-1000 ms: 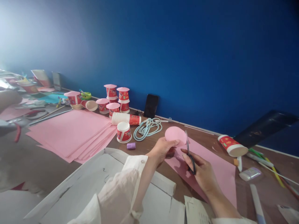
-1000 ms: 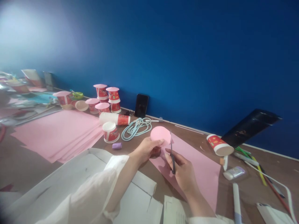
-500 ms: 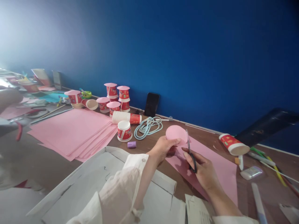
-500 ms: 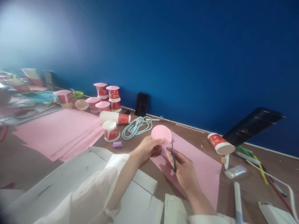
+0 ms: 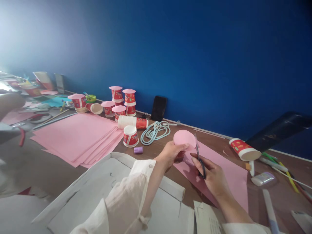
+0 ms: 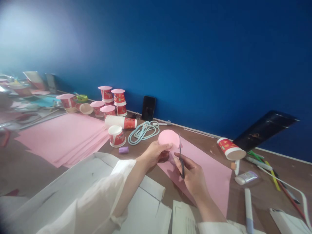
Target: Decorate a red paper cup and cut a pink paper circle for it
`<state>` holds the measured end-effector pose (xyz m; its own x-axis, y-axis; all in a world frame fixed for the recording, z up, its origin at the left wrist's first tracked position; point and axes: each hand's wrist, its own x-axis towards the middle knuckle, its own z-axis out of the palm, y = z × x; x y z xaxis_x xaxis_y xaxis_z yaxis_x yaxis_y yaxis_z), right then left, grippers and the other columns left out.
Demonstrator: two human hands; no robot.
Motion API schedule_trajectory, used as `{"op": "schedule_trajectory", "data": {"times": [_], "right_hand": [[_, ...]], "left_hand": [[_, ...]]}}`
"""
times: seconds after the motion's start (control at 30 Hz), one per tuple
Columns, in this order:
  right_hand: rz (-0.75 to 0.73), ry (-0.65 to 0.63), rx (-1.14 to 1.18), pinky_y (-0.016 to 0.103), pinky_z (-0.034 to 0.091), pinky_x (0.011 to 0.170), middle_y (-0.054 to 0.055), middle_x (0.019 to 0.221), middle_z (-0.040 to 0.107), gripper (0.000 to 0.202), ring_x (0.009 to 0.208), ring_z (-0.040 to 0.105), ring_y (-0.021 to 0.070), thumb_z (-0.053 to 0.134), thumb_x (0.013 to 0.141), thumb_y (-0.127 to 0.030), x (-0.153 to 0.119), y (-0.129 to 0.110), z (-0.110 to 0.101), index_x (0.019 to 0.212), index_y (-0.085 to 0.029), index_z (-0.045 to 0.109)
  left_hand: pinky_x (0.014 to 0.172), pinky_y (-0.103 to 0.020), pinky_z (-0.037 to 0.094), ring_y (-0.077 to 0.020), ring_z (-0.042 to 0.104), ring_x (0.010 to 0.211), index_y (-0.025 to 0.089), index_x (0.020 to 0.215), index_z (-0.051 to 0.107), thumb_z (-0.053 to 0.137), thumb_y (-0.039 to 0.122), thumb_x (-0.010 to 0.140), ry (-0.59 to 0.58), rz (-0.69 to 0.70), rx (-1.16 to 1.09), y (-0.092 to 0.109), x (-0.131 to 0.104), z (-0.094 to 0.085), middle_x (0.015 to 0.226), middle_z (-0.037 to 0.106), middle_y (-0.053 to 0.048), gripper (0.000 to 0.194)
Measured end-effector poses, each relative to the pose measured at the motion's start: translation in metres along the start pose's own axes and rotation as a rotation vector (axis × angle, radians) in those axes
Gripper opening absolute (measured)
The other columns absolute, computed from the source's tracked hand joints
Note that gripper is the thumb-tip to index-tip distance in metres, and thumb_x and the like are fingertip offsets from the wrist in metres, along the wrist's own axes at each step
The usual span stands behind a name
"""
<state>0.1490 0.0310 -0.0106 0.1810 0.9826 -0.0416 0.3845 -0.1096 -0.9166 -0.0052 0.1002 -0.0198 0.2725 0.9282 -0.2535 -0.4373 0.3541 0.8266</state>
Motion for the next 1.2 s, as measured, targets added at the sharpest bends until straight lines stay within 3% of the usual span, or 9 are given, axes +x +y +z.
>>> {"op": "schedule_trajectory", "data": {"times": [1.2], "right_hand": [[-0.013, -0.009, 0.013, 0.026, 0.045, 0.052, -0.003, 0.059, 0.059, 0.062, 0.05, 0.05, 0.0124, 0.07, 0.074, -0.061, 0.0019, 0.0062, -0.0004, 0.117, -0.016, 0.073]], "left_hand": [[0.059, -0.022, 0.043, -0.0057, 0.049, 0.056, 0.012, 0.083, 0.068, 0.088, 0.038, 0.057, 0.051, 0.035, -0.015, 0.0043, -0.0013, 0.0029, 0.075, 0.063, -0.003, 0.042]]}}
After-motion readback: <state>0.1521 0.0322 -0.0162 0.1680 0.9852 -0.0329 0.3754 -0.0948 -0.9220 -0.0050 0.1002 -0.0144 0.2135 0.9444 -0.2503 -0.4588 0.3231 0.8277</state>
